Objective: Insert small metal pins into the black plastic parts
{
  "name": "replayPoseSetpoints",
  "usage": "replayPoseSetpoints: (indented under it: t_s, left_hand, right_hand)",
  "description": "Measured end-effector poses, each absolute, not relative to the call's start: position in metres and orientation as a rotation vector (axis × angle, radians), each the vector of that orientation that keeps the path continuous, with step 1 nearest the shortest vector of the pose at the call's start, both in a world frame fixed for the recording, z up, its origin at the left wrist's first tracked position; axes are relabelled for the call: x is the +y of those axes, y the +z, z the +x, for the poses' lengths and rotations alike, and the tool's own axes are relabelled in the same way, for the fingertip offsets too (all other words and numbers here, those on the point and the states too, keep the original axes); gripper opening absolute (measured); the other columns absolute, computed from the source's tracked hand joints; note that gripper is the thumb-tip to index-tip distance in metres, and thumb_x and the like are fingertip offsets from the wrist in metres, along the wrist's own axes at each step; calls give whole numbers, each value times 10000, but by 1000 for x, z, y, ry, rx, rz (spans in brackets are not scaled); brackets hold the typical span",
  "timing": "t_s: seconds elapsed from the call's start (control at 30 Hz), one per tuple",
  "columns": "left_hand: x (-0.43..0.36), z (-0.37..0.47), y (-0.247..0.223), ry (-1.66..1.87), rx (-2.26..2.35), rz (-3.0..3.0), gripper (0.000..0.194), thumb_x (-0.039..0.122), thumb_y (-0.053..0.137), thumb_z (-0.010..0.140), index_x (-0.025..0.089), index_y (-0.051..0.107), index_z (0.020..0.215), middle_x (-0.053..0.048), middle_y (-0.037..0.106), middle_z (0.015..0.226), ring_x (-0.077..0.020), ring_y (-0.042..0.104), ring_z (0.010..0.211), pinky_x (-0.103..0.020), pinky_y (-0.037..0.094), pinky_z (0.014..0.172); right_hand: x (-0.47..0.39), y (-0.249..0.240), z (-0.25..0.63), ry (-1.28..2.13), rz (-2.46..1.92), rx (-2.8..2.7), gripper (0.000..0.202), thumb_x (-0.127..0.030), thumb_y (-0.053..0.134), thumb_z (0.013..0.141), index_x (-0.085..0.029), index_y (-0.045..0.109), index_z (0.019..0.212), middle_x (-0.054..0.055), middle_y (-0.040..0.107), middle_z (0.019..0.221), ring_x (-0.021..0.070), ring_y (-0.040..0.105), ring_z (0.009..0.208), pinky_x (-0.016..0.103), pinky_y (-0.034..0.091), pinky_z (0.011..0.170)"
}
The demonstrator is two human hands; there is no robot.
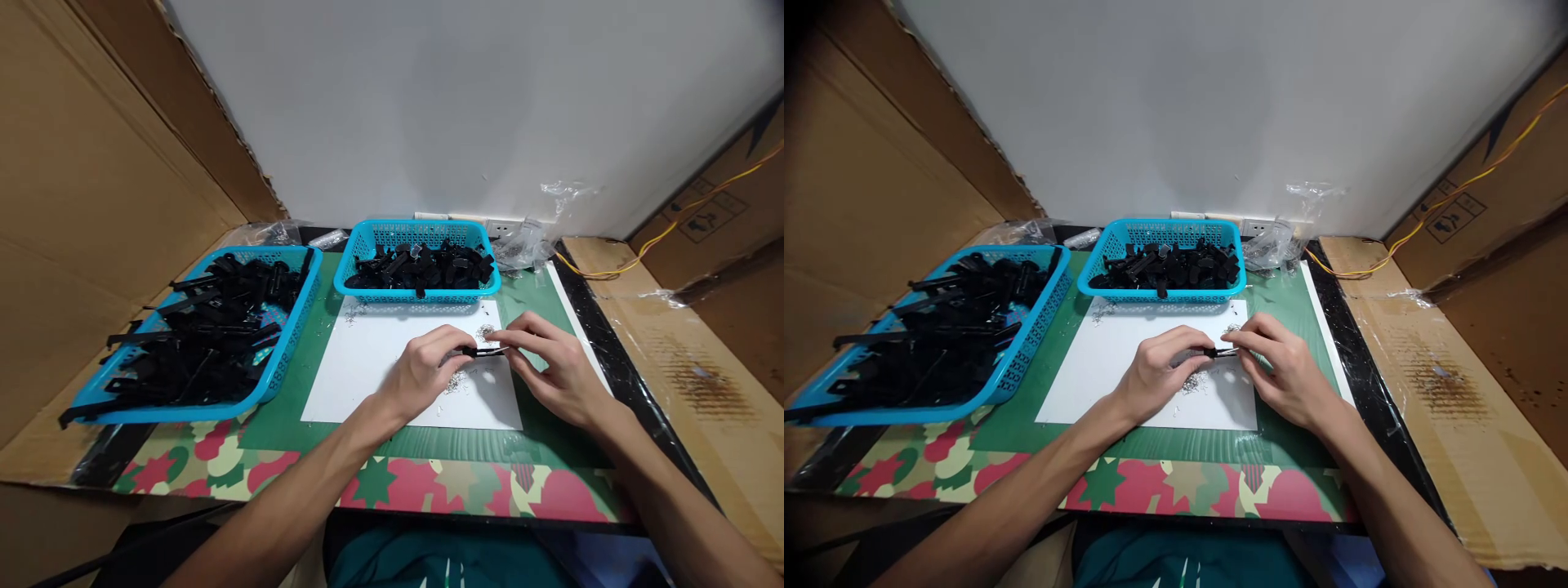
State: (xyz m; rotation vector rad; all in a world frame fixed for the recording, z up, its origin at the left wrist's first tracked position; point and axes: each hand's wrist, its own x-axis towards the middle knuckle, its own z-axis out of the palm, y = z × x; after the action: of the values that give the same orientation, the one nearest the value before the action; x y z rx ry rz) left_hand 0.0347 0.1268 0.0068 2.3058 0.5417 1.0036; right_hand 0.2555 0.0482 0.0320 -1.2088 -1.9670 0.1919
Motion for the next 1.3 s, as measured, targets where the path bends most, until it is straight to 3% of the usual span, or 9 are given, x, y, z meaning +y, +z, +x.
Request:
replayPoseSetpoints:
  t_s: [0.13, 0.33, 0.4, 0.5, 0.8, 1.3]
  left_hand:
    - [128, 35, 3, 924, 637, 2283, 163, 83, 764, 906, 161, 725, 1043, -50, 768, 982, -200, 740, 907, -296, 567, 789]
    - [127, 35, -1, 924, 653, 2317, 223, 42, 775, 865, 165, 750, 1049, -47, 801, 1013, -210, 772, 907, -293, 576, 790]
    - [126, 35, -2, 936, 628, 2353, 207, 46, 771, 870, 161, 755, 1042, -49, 803, 1010, -214, 775, 909, -297, 581, 799]
    - [125, 35, -3, 951, 590, 2400, 174, 65, 764, 889, 156, 755, 1038, -49, 804, 1010, -218, 778, 922, -303, 590, 815]
    - [123, 35, -5, 907, 618, 2510, 173, 95, 740, 924, 146, 743, 1090, -54, 808, 1056, -237, 782, 965, -329, 608, 839]
    - [124, 36, -3, 906, 669, 2360, 184, 49, 732, 894, 156, 789, 1034, -56, 828, 1031, -222, 791, 928, -307, 596, 827]
  right_hand:
    - [52, 29, 258, 80, -1255, -1903, 292, -120, 609, 1015, -254, 793, 1198, 100, 681, 1074, 226, 690, 971, 395, 604, 826]
    - [51, 23, 243, 200, -1303, -1464, 47, -198, 787, 922, -217, 829, 910, 68, 816, 923, 219, 773, 796, 361, 645, 745]
    - [52, 20, 233, 348, -1334, -1344, 71, -239, 804, 902, -196, 814, 848, 67, 825, 884, 217, 779, 736, 345, 653, 698]
    - [56, 14, 223, 477, -1359, -1295, 119, -295, 812, 884, -176, 807, 869, 62, 824, 831, 209, 768, 682, 322, 639, 645]
    - [56, 7, 222, 503, -1426, -1322, 142, -336, 799, 888, -197, 804, 916, 50, 837, 848, 213, 788, 722, 304, 625, 690]
    - [51, 4, 216, 255, -1412, -1522, 86, -266, 750, 933, -212, 791, 881, 23, 827, 798, 185, 780, 648, 260, 620, 625]
